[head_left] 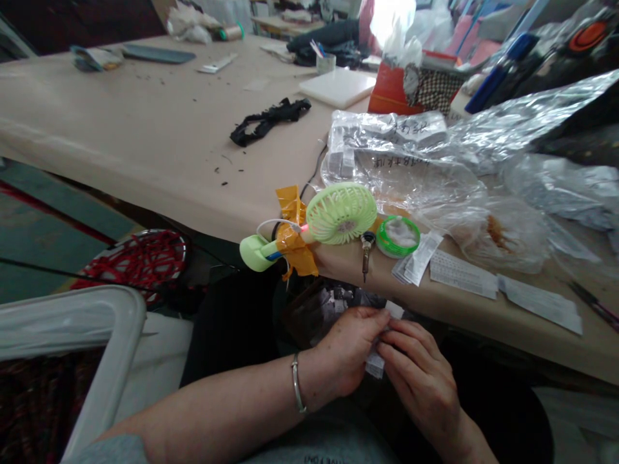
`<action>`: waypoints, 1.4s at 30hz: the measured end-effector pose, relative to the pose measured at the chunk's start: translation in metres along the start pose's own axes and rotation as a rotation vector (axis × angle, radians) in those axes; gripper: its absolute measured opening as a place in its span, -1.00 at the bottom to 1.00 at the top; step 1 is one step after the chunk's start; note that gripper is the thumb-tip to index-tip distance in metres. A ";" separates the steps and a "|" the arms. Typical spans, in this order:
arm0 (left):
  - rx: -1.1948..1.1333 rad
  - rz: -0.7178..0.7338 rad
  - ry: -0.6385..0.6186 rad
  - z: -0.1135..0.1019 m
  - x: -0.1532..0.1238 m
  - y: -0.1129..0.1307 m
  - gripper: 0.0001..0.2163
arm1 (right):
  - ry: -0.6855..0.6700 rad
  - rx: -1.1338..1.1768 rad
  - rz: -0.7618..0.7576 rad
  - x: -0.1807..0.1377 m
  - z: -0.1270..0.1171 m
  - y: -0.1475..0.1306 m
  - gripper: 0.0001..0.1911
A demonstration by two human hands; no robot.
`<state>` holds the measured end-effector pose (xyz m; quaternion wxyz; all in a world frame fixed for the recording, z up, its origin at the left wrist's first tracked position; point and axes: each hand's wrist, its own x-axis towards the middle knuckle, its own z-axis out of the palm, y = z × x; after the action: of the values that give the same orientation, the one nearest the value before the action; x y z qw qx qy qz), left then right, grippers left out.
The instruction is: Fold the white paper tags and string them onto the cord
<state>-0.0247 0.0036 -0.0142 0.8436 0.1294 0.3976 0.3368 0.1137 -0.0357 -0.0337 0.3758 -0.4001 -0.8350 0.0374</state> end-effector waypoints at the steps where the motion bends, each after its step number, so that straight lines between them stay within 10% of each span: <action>1: 0.006 0.000 0.004 -0.001 0.000 0.000 -0.73 | -0.003 0.003 0.005 -0.001 0.000 0.000 -0.74; 6: 0.028 -0.010 0.026 -0.002 0.000 0.001 -0.85 | 0.009 0.100 0.068 -0.007 -0.002 -0.001 -0.65; 11: 0.148 -0.093 -0.044 0.001 -0.004 0.005 -0.81 | 0.222 0.355 0.621 -0.009 -0.004 0.009 -0.82; 17: 0.204 -0.094 -0.129 0.001 -0.011 0.006 -0.75 | 0.067 0.826 1.007 -0.001 0.002 0.022 -0.81; 31: 0.213 -0.265 -0.415 -0.018 -0.011 0.010 -0.70 | -0.172 1.277 1.092 0.010 -0.005 0.018 -0.55; 42: 0.273 -0.272 -0.449 -0.017 -0.014 0.004 -0.76 | -0.266 1.548 0.970 0.003 0.003 0.022 -0.71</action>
<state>-0.0459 -0.0035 -0.0146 0.9226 0.2585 0.2565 0.1269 0.1248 -0.0177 -0.0427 0.3828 -0.3358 -0.3546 0.7842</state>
